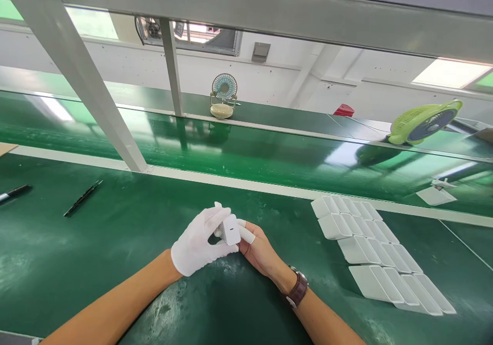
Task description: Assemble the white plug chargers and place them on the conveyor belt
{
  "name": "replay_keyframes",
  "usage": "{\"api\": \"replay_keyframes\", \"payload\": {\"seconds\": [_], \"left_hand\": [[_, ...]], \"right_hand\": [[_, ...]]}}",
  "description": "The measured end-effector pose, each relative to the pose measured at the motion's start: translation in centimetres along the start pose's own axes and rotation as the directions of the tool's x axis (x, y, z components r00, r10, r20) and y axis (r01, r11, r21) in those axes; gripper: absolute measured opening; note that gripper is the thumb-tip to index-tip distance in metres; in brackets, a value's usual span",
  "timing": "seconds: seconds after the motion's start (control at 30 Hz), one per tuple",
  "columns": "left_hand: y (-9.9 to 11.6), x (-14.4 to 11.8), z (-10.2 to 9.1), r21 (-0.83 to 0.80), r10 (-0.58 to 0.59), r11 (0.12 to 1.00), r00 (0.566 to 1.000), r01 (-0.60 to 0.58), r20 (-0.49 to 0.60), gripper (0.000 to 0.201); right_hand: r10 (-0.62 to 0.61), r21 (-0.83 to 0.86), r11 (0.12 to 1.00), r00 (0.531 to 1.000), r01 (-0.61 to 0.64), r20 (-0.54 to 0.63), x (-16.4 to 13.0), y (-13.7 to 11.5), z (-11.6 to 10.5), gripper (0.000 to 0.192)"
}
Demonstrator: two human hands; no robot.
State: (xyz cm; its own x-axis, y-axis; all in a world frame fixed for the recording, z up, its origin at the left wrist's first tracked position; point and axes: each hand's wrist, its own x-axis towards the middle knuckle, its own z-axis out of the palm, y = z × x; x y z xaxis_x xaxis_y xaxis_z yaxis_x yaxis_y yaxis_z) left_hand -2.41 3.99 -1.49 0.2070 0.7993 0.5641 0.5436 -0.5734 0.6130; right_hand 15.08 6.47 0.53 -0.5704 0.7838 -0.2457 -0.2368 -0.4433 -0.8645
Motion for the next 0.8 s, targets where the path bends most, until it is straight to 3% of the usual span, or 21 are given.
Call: {"api": "replay_keyframes", "payload": {"seconds": [0.33, 0.57, 0.8], "left_hand": [[1.0, 1.2, 0.0, 0.016, 0.083, 0.997, 0.988, -0.082, -0.131, 0.054], [1.1, 1.3, 0.1, 0.045, 0.06, 0.998, 0.989, -0.054, -0.138, 0.05], [1.1, 1.6, 0.4, 0.07, 0.116, 0.992, 0.978, -0.105, -0.172, 0.05]], "right_hand": [[-0.095, 0.082, 0.991, 0.992, 0.102, -0.085, 0.2, 1.0, -1.1, 0.024], [-0.106, 0.096, 0.989, 0.991, 0.114, -0.086, 0.1, 0.8, -1.0, 0.025], [-0.089, 0.111, 0.989, 0.994, 0.096, -0.064, 0.2, 0.8, -1.2, 0.027]]}}
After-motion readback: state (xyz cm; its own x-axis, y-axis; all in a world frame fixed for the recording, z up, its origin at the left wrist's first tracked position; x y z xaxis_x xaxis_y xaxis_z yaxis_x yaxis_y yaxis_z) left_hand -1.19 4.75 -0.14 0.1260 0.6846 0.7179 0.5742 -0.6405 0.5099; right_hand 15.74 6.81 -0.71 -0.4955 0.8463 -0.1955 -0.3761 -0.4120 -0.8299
